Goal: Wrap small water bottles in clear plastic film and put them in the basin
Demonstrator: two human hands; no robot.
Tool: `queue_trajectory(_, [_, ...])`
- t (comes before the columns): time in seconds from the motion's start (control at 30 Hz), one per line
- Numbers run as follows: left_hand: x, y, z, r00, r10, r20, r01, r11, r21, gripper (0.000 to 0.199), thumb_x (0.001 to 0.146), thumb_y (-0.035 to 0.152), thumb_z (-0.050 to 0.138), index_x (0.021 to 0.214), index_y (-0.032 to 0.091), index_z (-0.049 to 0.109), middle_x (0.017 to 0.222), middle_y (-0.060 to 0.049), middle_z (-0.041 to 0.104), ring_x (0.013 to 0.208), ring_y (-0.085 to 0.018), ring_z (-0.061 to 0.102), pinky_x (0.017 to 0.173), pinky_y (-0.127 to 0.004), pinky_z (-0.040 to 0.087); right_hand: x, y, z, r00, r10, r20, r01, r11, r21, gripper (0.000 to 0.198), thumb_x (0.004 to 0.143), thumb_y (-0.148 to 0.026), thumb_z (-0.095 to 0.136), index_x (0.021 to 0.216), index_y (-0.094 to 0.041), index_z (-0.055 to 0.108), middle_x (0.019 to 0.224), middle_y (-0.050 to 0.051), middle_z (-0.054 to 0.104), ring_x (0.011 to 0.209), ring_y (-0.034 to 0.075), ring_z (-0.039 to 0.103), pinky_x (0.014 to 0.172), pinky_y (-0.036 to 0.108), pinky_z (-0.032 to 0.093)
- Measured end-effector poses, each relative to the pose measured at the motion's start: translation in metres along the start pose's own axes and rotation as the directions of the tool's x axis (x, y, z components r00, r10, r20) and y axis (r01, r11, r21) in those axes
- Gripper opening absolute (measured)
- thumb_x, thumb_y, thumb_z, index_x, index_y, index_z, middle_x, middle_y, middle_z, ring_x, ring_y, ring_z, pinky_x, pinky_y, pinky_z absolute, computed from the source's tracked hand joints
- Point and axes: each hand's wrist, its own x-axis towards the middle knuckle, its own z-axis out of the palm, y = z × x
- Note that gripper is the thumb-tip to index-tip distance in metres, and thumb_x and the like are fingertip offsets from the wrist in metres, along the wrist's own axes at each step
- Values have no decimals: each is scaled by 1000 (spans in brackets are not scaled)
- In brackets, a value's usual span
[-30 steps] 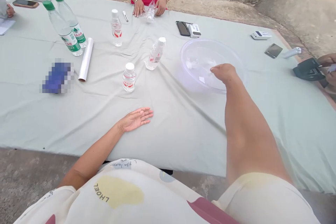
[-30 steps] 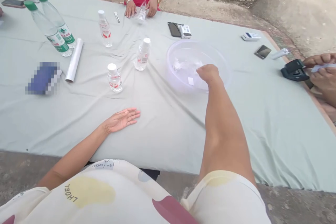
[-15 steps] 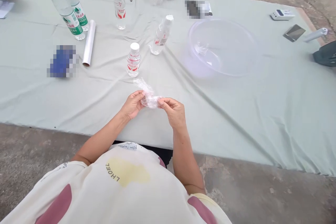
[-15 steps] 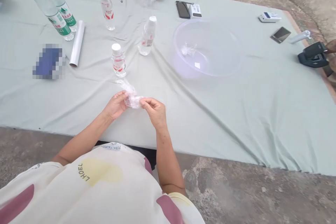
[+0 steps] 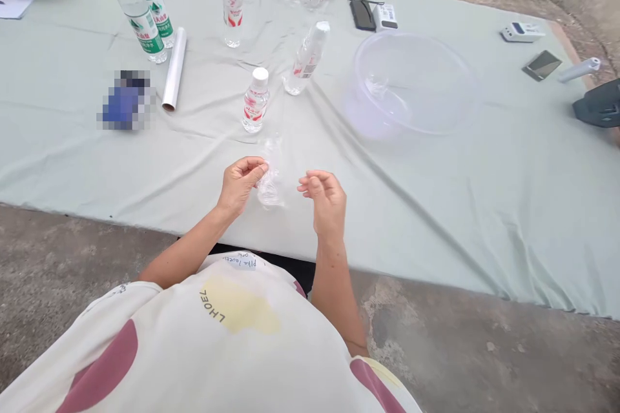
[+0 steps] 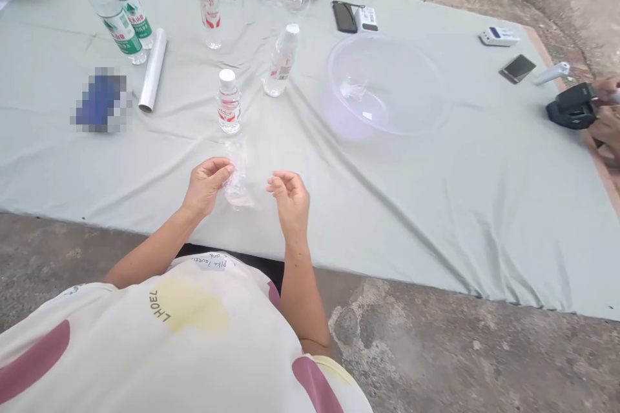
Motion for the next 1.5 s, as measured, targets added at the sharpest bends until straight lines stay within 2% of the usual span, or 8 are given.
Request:
queue_trajectory(0.13, [-11,-3,3,996,56,64,-58,998,29,19,68,34,78,72,19,68,67,3,60,56,-7,46,54,-22,39,-3,2,32,948,83,307,-81,997,-17,29,73,-48,76,82,-22,66,76,-2,65,70,14,59,67,27,47])
queue_trajectory(0.33, [-5,-4,-20,997,-67,-28,66,997,-26,27,76,46,74,82,20,65,71,3,57,62,-9,54,59,-22,43,-1,12,25,977,141,161,-171,967,187,28,77,-51,70,82,-24,68,76,-1,64,69,13,55,63,27,44])
queue_trajectory(0.57, [-12,-12,-16,971,-138,195,112,984,140,37,69,51,79,75,18,65,76,0,64,75,-13,59,68,-25,46,-6,15,32,961,153,232,-208,949,238,23,72,-38,80,80,-23,64,80,-3,68,71,12,58,65,24,46])
queue_trajectory(0.8, [1,-14,-38,907,-288,307,269,958,102,39,65,47,82,86,17,70,89,-4,72,78,-16,66,75,-31,54,-3,18,21,902,273,334,-412,775,480,29,62,-27,84,74,-25,58,85,-2,73,79,15,67,70,25,52])
queue_trajectory(1.07, [15,-19,-57,970,-231,82,231,973,8,25,71,36,77,85,17,68,79,0,67,68,-11,62,70,-27,54,9,16,4,935,333,120,-343,771,537,31,66,-38,84,81,-25,61,78,-5,68,72,10,65,69,23,55])
queue_trajectory(1.2, [10,-18,-53,972,-159,174,139,983,122,26,73,40,74,89,18,71,86,-2,69,78,-14,64,71,-27,54,9,23,18,901,413,135,-434,851,296,52,72,-68,71,97,-23,66,95,3,72,84,16,68,66,25,54])
queue_trajectory(1.37, [6,-18,-48,965,-66,255,8,975,221,23,76,38,68,88,19,73,90,-3,70,79,-14,63,71,-26,54,10,28,36,896,397,198,-436,873,221,43,61,-53,84,83,-20,66,77,-1,65,66,11,59,60,23,50])
queue_trajectory(1.5, [12,-15,-54,993,-93,-69,100,989,107,19,74,32,67,89,19,64,83,0,63,69,-11,61,62,-24,52,15,22,28,950,311,36,-309,917,253,39,65,-48,80,91,-21,69,84,0,69,70,12,62,66,26,53])
